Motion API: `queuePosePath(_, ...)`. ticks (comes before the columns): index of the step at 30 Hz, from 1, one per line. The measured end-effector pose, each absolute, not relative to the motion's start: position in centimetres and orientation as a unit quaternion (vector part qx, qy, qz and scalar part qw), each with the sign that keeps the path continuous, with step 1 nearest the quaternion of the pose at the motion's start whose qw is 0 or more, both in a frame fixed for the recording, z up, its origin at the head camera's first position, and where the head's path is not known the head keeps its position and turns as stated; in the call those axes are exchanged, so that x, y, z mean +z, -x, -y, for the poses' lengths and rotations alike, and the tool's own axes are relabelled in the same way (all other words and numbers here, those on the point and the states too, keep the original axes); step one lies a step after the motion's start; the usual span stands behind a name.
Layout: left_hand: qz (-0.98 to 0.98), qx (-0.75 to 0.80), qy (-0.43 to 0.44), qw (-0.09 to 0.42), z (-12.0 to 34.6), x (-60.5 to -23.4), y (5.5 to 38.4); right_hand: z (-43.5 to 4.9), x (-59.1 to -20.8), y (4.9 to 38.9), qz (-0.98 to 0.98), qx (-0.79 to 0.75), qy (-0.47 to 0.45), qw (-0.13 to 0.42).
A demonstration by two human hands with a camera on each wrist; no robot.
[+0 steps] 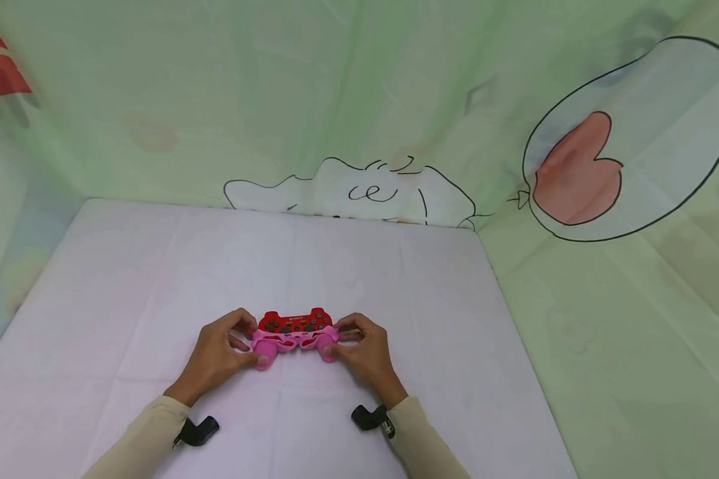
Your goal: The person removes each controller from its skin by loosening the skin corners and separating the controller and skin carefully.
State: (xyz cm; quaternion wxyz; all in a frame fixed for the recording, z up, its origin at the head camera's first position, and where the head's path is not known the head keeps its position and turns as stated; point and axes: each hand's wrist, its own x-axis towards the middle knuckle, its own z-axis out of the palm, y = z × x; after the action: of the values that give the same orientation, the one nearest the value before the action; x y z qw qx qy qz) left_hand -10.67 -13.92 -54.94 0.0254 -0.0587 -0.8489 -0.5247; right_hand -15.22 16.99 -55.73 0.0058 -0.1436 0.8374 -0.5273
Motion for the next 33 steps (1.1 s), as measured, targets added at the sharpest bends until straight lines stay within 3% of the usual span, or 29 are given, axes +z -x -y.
queuePosePath(15,0.859,-0.492,0.119,0.073,13.7,-55.3,10.8,-17.6,-55.7,16.8,-0.826,-0.517,0.22,0.046)
queuePosePath(20,0.862,-0.492,0.107,0.054,13.7,-55.6,10.5,-17.8,-55.5,16.5,-0.851,-0.478,0.214,0.045)
queuePosePath(27,0.875,-0.473,0.096,0.019,13.8,-55.4,10.1,-18.1,-55.0,15.7,-0.868,-0.44,0.214,0.087)
queuePosePath(33,0.883,-0.46,0.088,0.027,13.8,-55.4,9.9,-18.1,-55.1,15.8,-0.868,-0.446,0.203,0.081)
